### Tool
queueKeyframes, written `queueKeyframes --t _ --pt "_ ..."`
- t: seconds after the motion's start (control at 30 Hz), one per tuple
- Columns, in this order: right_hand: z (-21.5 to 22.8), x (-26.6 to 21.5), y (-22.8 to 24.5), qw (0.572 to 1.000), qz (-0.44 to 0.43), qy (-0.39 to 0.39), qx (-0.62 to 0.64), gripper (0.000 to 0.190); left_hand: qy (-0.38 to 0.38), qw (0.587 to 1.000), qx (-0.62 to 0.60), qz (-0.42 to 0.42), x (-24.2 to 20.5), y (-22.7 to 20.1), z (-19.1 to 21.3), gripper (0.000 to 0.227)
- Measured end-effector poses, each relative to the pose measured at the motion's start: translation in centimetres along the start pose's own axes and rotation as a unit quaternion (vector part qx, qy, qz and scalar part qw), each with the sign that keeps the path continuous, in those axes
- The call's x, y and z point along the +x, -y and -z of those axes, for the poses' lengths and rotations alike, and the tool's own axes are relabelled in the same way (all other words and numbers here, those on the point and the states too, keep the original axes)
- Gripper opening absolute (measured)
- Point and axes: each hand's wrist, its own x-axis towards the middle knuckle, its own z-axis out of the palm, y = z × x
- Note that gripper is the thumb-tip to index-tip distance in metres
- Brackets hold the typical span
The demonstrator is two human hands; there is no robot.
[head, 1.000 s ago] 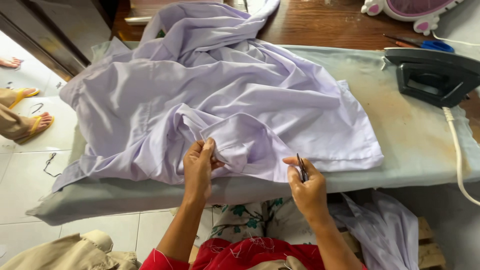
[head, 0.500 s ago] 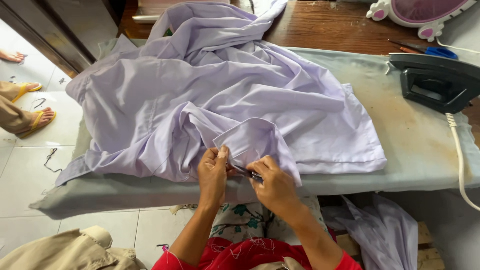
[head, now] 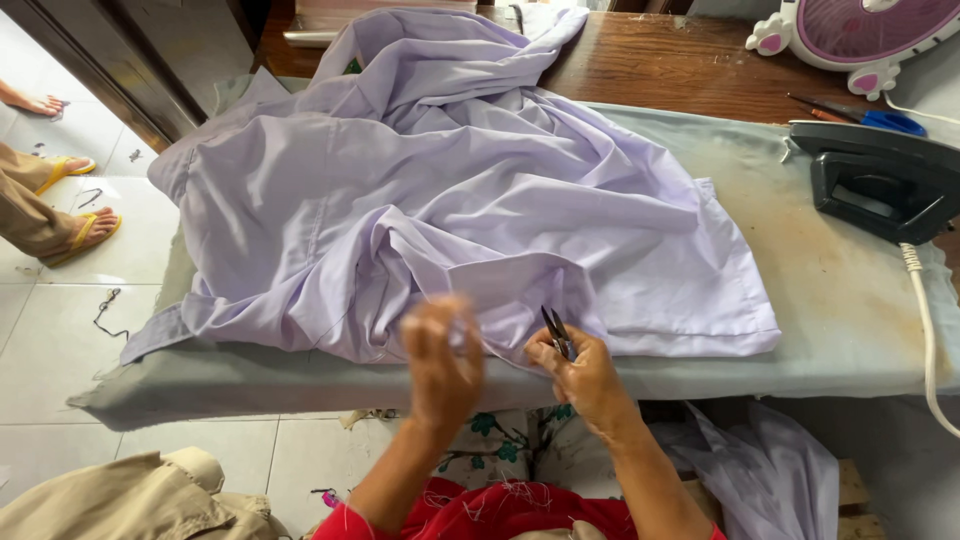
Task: The person uses a pair of small scissors to cut loose threads from the hem of a light purple garment laid on a table. They repeatedly adjust the fabric to access different areas and trim the excess threads.
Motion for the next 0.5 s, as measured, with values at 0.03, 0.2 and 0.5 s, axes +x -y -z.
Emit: queueKeyframes --t 0.03,0.2,0.5 --pt "0.1 0.0 -0.1 1.000 -0.009 0.003 0.000 0.013 0.073 0.991 -0.092 -0.071 -1.6 -1.0 -0.9 0.028" --pt "-0.6 -1.0 3.1 0.996 -0.022 -0.028 0.080 0.023 0.269 0.949 -0.144 -0.082 -0.7 -1.7 0.6 0.021" --pt "-1.0 -0.8 1.9 0.998 0.019 -0.020 0.053 0.013 0.418 0.888 -0.190 0.010 2.7 -0.8 2.6 0.035"
